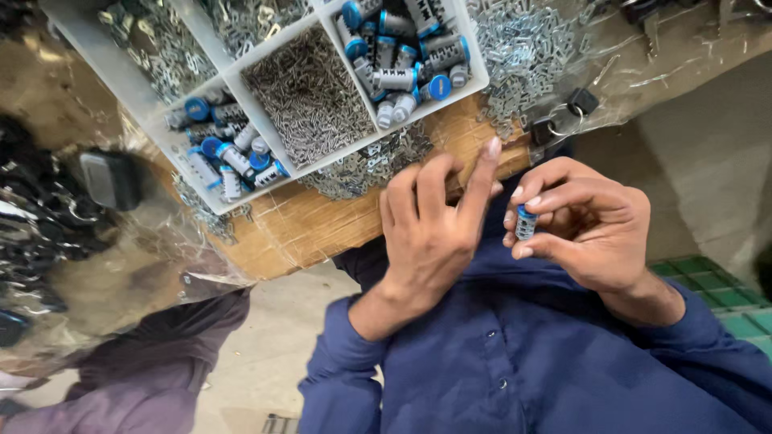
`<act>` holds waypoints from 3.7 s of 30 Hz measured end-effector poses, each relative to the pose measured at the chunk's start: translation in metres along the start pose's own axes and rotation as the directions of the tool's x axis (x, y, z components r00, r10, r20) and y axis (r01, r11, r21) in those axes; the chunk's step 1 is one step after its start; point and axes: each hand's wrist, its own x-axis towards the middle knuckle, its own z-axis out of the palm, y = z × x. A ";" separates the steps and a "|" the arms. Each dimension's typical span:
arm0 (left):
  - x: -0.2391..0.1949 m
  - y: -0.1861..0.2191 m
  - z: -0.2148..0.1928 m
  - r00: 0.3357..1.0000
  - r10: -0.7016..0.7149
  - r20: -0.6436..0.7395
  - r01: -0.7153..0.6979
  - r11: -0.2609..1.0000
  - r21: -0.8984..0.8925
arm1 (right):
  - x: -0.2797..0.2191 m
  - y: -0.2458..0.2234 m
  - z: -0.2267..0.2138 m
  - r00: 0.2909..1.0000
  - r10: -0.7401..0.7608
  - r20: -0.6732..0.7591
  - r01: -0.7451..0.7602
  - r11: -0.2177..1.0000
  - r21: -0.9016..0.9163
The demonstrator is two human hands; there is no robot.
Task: The person assembles small lock cylinders by inserting metal pins into a blue and white housing. They repeatedly pick up pins from a tray and insert them into the cylinder, then place the assembled unit into a container.
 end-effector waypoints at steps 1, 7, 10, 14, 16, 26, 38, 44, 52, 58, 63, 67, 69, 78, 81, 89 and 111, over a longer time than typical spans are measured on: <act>0.001 0.000 0.002 1.000 -0.005 -0.004 0.005 0.999 0.036 | 0.001 -0.001 0.000 1.000 -0.010 -0.001 0.010 1.000 -0.009; -0.001 -0.014 0.000 0.998 0.052 0.037 -0.045 0.985 -0.169 | 0.003 0.003 0.004 1.000 0.006 -0.001 -0.006 1.000 0.007; -0.005 -0.013 -0.003 1.000 0.023 0.020 -0.018 0.972 -0.232 | 0.004 0.006 0.007 1.000 -0.006 0.006 0.006 1.000 -0.004; -0.002 -0.008 0.002 0.999 -0.002 0.048 0.006 0.996 -0.091 | 0.000 0.004 0.007 1.000 -0.012 -0.018 0.012 1.000 -0.014; 0.001 -0.011 0.000 0.999 0.028 0.034 -0.026 0.998 -0.057 | 0.001 0.002 0.007 0.999 -0.036 -0.032 0.033 0.998 -0.062; -0.036 -0.027 -0.038 0.944 -0.328 -0.042 0.211 0.695 -0.687 | 0.015 0.022 0.034 0.987 0.131 0.093 -0.132 0.991 0.007; -0.065 -0.049 -0.069 0.962 -0.204 0.180 0.267 0.575 -0.774 | 0.024 0.034 0.064 0.933 0.124 0.339 -0.072 0.984 -0.165; -0.083 -0.037 -0.047 0.800 -0.427 0.421 0.398 -0.149 -0.905 | 0.033 0.037 0.060 0.887 0.141 0.439 -0.106 0.989 -0.103; -0.059 -0.057 -0.073 0.990 -0.099 0.098 0.139 0.757 -0.639 | 0.021 0.039 0.065 0.901 0.285 0.328 -0.314 0.949 0.039; -0.067 -0.059 -0.070 0.940 -0.192 0.283 0.338 0.391 -0.856 | 0.030 0.036 0.055 0.791 0.246 0.560 -0.296 0.955 -0.002; -0.071 -0.062 -0.062 0.990 -0.118 0.079 0.135 0.609 -0.782 | 0.025 0.034 0.052 0.875 0.183 0.448 -0.128 0.980 -0.151; -0.071 -0.076 -0.058 1.000 -0.017 0.004 0.013 0.605 -0.796 | 0.021 0.028 0.058 0.861 0.378 0.339 -0.372 0.924 -0.085; -0.074 -0.076 -0.055 1.000 -0.015 -0.026 -0.012 0.590 -0.807 | 0.022 0.029 0.061 0.881 0.279 0.383 -0.273 0.959 -0.071; -0.074 -0.043 -0.045 0.841 -0.292 0.456 0.291 -0.467 -0.835 | 0.021 0.039 0.051 0.869 0.155 0.470 -0.110 0.986 -0.123; -0.070 -0.047 -0.051 0.894 -0.366 0.258 0.324 0.131 -0.937 | 0.017 0.038 0.056 0.930 0.160 0.330 -0.189 0.980 0.057; -0.063 -0.063 -0.034 0.988 -0.068 -0.142 0.080 0.994 0.081 | 0.014 0.037 0.051 0.983 0.065 0.174 -0.089 0.986 0.139; -0.098 -0.071 -0.066 0.907 -0.380 -0.184 0.258 0.844 -0.470 | 0.025 0.036 0.079 0.963 0.183 0.199 -0.204 0.975 0.090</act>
